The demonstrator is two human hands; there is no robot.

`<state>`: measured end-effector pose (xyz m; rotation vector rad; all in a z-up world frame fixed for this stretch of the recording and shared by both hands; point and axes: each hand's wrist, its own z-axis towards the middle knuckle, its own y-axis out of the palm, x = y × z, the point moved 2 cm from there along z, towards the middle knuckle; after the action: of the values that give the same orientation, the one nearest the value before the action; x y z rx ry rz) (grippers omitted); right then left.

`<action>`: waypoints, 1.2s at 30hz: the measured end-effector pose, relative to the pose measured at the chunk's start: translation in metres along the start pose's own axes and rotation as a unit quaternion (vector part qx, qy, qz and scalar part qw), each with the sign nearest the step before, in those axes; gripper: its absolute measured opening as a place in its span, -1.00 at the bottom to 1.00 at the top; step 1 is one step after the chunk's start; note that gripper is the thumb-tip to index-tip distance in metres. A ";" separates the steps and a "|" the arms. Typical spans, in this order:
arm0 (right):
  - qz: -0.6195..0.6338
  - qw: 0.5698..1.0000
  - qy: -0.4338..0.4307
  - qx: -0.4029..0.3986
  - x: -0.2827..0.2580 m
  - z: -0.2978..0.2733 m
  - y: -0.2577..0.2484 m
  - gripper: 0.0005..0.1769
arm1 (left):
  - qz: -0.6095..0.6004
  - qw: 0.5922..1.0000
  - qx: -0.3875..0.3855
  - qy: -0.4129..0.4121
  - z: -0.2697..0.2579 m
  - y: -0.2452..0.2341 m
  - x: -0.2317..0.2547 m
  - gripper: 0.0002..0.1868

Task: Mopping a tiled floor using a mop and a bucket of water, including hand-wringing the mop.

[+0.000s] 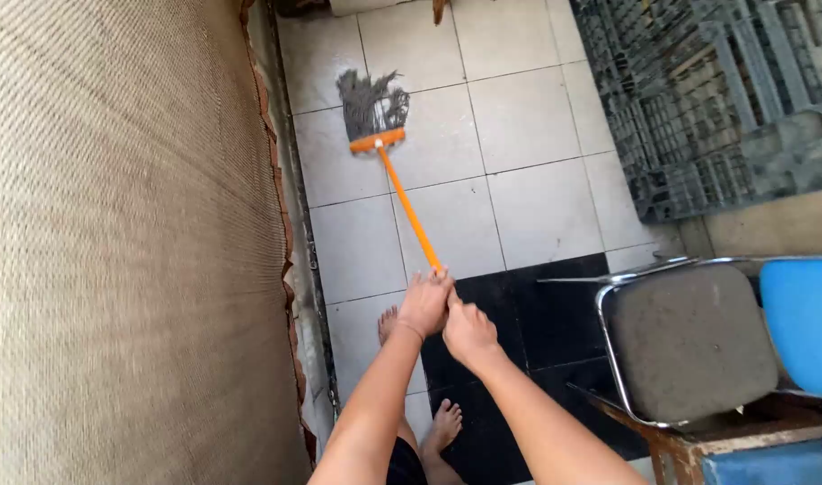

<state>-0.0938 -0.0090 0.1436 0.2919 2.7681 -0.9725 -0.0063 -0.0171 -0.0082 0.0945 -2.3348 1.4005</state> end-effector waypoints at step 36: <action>0.194 0.981 0.010 0.027 -0.187 0.237 -0.114 -0.37 | -0.104 0.982 0.052 -0.149 0.167 -0.148 -0.246 -0.49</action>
<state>0.0853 -0.2688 0.0758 0.8172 2.5597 -0.9440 0.2048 -0.2701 -0.0470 0.5993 -2.3968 1.4865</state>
